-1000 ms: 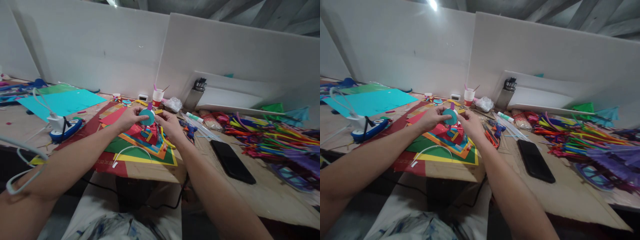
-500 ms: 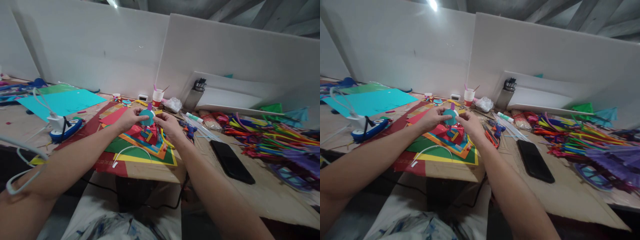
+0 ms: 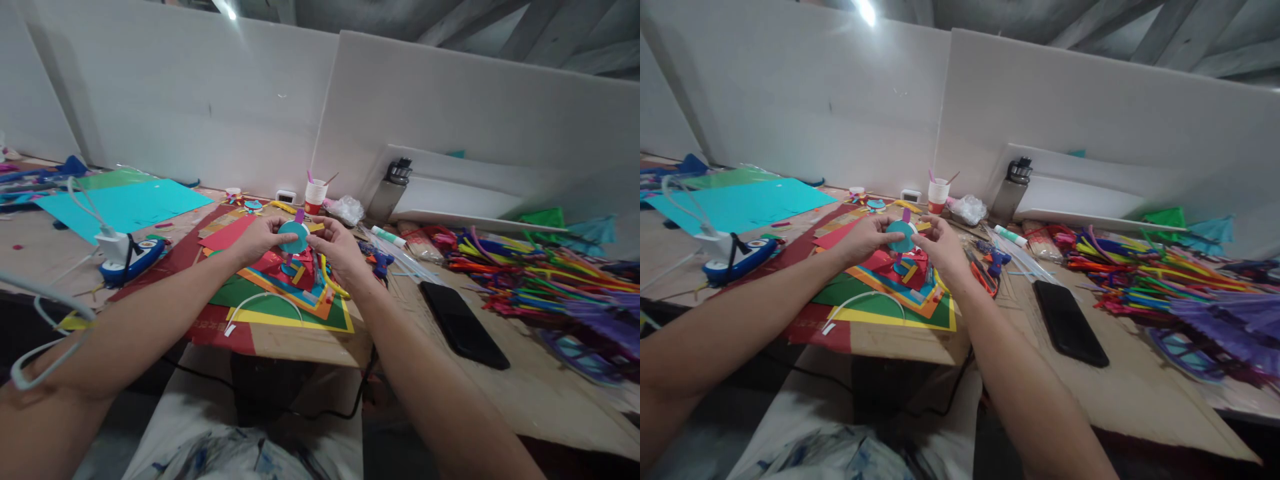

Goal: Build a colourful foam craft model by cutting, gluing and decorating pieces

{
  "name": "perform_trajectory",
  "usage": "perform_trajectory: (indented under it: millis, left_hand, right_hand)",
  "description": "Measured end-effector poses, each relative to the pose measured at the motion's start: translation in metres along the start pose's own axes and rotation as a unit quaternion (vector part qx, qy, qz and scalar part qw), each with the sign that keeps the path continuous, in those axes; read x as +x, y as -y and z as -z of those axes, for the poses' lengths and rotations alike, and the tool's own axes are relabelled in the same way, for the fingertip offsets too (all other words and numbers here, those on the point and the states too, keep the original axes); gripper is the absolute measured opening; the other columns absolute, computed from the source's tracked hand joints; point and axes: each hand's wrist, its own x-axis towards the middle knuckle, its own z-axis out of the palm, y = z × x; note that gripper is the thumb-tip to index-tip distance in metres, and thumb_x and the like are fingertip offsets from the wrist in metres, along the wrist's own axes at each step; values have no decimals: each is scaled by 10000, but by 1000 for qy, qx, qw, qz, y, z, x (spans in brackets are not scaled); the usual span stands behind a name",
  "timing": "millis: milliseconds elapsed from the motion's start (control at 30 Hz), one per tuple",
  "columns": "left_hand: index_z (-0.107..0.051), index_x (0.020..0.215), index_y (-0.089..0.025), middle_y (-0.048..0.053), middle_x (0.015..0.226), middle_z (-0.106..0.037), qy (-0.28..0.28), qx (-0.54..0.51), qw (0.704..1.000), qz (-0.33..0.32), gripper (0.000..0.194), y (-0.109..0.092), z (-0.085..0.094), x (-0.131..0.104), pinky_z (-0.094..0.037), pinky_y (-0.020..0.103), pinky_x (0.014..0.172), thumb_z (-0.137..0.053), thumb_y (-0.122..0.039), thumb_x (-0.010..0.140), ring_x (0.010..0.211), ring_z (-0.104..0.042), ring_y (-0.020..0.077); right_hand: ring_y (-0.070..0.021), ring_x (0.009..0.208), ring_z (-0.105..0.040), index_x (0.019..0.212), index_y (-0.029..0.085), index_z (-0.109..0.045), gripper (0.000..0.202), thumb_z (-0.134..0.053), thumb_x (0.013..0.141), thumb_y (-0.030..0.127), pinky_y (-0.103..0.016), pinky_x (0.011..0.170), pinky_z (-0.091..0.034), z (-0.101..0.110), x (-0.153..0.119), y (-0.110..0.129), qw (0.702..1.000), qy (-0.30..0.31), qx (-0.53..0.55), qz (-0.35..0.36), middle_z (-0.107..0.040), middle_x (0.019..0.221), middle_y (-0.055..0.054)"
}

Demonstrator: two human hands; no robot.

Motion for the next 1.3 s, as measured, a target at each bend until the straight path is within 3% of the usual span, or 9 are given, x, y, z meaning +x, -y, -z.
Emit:
perform_trajectory:
  millis: [300,600,833,1100,1300]
  left_hand:
    - [-650,989,-113,79,841,-715,3,9,1000,-2,439,-1,0,-1,-573,272,536,-798,-412,703,607,-671,154]
    - [-649,970,-110,80,837,-709,4,16,1000,-7,407,-2,-1,-2,-583,282,572,-786,-402,722,644,-681,158]
    - [-643,1010,-102,85,851,-718,-5,17,1000,7,395,-6,-2,-3,-558,253,512,-772,-362,742,529,-654,129]
    - [-637,984,-93,68,830,-712,-17,38,999,15,373,-10,-6,-5,-556,240,503,-766,-348,744,531,-654,124]
    - [-635,987,-102,60,839,-713,-9,48,999,15,365,-8,-5,-4,-575,256,525,-759,-352,751,571,-664,131]
  right_hand:
    - [-139,773,-577,1153,200,-533,592,-769,631,350,-288,701,-468,1,0,0,999,-25,-25,6,-609,816,24]
    - [-131,741,-581,1173,185,-536,602,-760,633,332,-278,688,-461,0,0,0,1000,-13,-8,-1,-617,797,25]
    - [-121,778,-562,979,196,-604,358,-683,679,375,-256,660,-456,5,4,0,994,-106,-37,8,-623,917,-5]
    - [-101,677,-500,802,185,-623,225,-663,708,386,-243,633,-411,4,4,1,991,-122,-53,21,-581,734,32]
    - [-109,670,-507,780,195,-630,241,-657,715,426,-240,604,-398,6,4,-2,990,-128,-54,11,-593,729,24]
